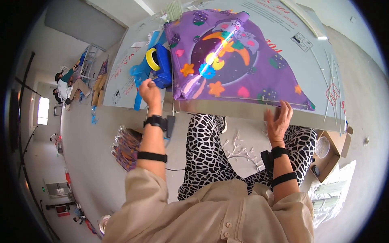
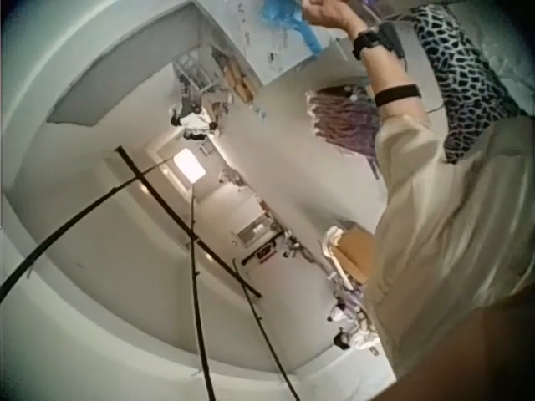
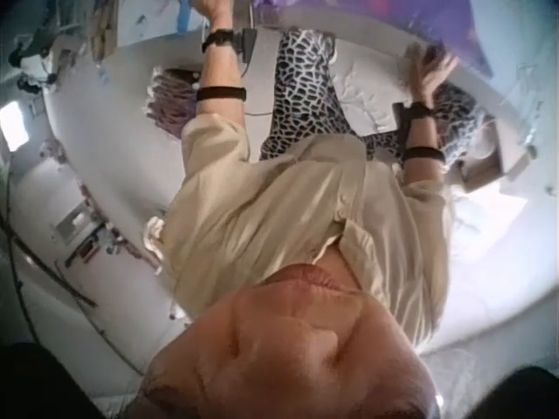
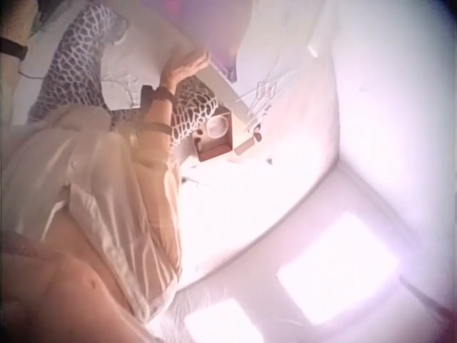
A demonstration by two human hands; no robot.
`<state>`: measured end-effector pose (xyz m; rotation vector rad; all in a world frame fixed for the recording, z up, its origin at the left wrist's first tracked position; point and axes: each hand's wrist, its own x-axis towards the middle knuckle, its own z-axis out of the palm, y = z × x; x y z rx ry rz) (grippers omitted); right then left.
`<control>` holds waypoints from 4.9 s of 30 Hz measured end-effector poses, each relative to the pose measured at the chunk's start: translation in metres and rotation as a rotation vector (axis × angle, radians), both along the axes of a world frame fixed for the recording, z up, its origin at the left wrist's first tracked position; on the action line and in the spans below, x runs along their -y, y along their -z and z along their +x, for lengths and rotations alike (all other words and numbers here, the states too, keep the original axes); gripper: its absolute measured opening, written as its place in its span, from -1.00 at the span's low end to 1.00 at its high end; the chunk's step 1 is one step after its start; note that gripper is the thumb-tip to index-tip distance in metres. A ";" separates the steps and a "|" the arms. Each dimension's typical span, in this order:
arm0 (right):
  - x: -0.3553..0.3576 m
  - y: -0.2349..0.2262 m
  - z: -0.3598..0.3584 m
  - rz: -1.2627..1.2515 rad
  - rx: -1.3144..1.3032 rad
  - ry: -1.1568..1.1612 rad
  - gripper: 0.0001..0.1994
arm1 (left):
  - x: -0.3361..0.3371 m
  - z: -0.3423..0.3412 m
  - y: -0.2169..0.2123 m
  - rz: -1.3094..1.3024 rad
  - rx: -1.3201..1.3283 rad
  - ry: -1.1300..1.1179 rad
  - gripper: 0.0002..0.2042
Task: Assembling a kite by attaching string and tape to the frame.
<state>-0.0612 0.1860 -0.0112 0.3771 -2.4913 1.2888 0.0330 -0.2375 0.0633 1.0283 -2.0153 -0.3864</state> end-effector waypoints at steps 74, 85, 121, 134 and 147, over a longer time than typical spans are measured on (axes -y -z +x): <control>-0.015 -0.020 -0.031 -0.142 0.428 -0.090 -0.87 | -0.132 -0.013 -0.004 1.212 -0.671 0.253 -0.66; -0.024 -0.043 -0.044 -0.208 0.371 -0.141 -0.92 | -0.281 -0.085 0.016 1.528 -0.394 0.702 -0.75; 0.006 -0.027 -0.062 0.303 0.330 -0.086 -0.76 | -0.299 -0.102 0.048 1.083 -0.135 0.895 -0.76; 0.008 -0.038 -0.079 0.454 0.487 -0.153 -0.70 | -0.273 -0.103 0.057 0.394 -0.063 0.836 -0.57; 0.019 -0.040 -0.088 0.573 0.478 -0.072 -0.64 | -0.261 -0.083 0.024 1.680 -0.105 0.698 -0.84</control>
